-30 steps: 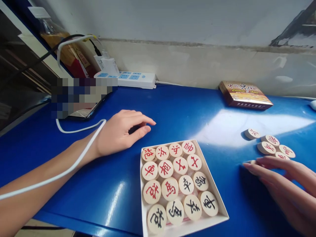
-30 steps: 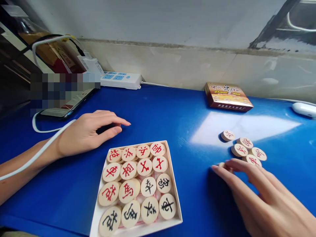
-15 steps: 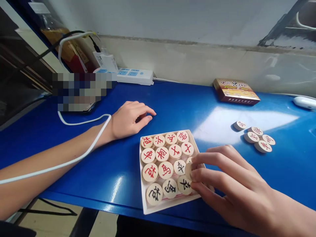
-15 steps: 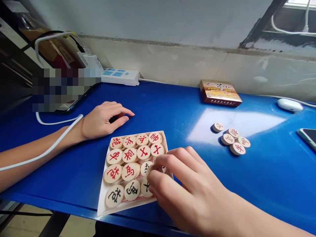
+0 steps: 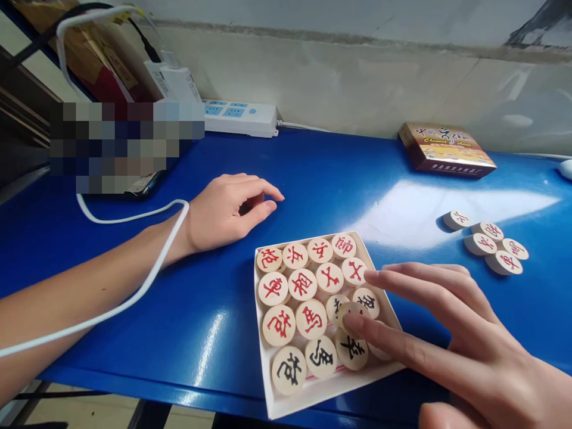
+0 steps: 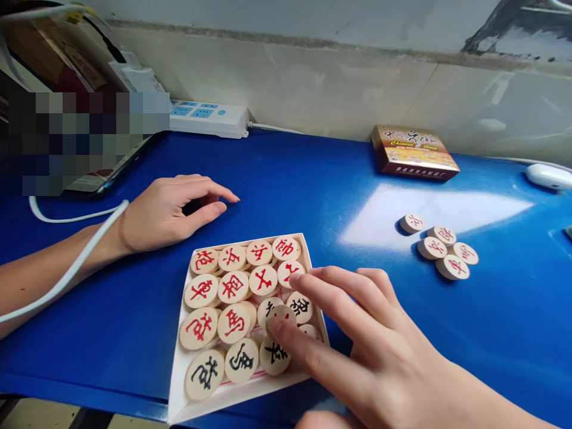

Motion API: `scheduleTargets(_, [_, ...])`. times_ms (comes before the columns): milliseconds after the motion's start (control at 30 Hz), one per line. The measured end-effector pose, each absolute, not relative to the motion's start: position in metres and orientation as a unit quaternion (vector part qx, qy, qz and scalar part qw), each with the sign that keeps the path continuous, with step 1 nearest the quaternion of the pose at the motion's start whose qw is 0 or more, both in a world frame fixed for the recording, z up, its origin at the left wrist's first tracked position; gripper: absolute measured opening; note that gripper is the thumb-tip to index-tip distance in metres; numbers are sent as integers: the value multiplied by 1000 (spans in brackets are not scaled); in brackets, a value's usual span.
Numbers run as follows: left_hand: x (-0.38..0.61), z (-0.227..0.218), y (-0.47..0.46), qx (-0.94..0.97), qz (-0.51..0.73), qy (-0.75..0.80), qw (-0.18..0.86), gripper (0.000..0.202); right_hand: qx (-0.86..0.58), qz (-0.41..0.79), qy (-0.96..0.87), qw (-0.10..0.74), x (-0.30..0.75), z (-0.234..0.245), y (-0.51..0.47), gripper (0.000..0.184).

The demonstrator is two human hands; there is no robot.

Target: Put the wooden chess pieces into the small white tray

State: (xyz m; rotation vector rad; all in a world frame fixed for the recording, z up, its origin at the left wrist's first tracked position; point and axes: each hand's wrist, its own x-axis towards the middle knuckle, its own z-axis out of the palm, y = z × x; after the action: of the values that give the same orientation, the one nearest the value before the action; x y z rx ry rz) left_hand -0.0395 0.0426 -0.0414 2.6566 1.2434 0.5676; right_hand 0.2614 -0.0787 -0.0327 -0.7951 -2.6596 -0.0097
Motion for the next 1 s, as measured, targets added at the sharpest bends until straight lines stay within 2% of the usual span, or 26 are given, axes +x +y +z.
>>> scheduleTargets(267, [-40, -38, 35, 873, 195, 434, 108, 26, -288, 8, -942, 175, 254, -32, -75, 47])
scheduleTargets(467, [-42, -38, 34, 870, 184, 444, 112, 27, -324, -3, -919, 225, 263, -39, -86, 42])
scheduleTargets(1000, [-43, -40, 35, 853, 180, 479, 102, 27, -294, -3, -935, 199, 263, -36, -81, 46])
